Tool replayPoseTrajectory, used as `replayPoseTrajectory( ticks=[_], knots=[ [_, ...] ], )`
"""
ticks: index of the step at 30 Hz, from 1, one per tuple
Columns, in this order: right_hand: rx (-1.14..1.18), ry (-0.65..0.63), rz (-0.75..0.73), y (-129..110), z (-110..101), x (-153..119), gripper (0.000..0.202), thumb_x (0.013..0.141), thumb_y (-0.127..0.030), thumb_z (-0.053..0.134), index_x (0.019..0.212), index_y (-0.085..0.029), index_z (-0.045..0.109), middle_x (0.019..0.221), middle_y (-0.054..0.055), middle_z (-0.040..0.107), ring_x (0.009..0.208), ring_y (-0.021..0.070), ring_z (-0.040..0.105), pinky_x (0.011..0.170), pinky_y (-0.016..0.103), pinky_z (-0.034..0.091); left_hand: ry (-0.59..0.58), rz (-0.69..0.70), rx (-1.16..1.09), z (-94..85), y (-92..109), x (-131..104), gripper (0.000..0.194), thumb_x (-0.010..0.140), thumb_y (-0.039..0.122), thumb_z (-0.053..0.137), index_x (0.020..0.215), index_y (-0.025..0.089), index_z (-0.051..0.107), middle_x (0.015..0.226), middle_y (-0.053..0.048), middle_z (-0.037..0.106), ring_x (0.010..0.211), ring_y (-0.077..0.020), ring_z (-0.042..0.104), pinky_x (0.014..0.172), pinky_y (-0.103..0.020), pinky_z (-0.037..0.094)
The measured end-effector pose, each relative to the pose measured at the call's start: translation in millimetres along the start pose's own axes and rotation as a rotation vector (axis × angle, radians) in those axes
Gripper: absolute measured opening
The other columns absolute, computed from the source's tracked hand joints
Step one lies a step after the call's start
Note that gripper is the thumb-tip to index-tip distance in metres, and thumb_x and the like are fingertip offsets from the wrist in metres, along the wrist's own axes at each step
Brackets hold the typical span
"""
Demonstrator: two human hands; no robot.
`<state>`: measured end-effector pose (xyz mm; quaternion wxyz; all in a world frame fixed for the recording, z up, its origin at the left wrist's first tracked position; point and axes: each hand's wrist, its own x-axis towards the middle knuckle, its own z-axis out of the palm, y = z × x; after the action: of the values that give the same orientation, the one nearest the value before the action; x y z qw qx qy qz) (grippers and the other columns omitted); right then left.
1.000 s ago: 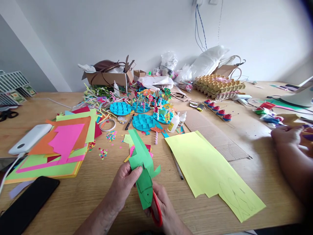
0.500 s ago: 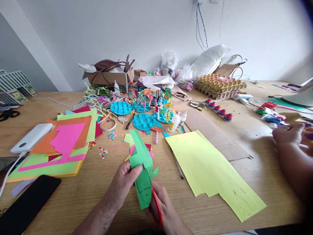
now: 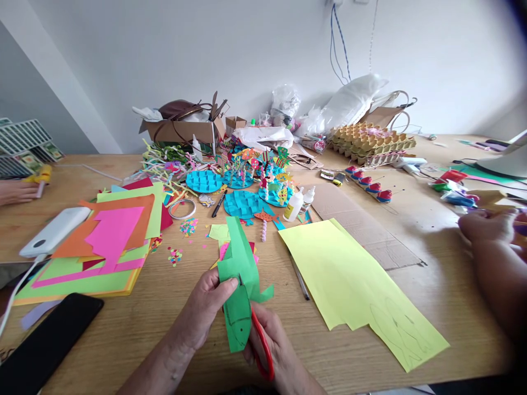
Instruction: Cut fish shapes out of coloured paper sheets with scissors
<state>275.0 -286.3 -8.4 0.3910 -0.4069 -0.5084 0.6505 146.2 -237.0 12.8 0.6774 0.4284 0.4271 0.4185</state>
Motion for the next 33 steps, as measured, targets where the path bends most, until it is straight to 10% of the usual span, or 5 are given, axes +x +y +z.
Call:
replayPoseTrajectory(
  ticks=[33],
  knots=[
    [-0.053, -0.064, 0.05, -3.7, -2.8, -0.4, 0.045, 0.084, -0.058, 0.036, 0.064, -0.018, 0.041, 0.053, -0.004, 0.041, 0.048, 0.0087, 0.037, 0.045, 0.02, 0.031, -0.057, -0.062, 0.065, -6.6, 13.6, -0.9, 0.015, 0.069, 0.029, 0.06, 0.068, 0.015, 0.066, 0.058, 0.001, 0.061, 0.064, -0.0168, 0.055, 0.065, -0.027, 0.043]
  ],
)
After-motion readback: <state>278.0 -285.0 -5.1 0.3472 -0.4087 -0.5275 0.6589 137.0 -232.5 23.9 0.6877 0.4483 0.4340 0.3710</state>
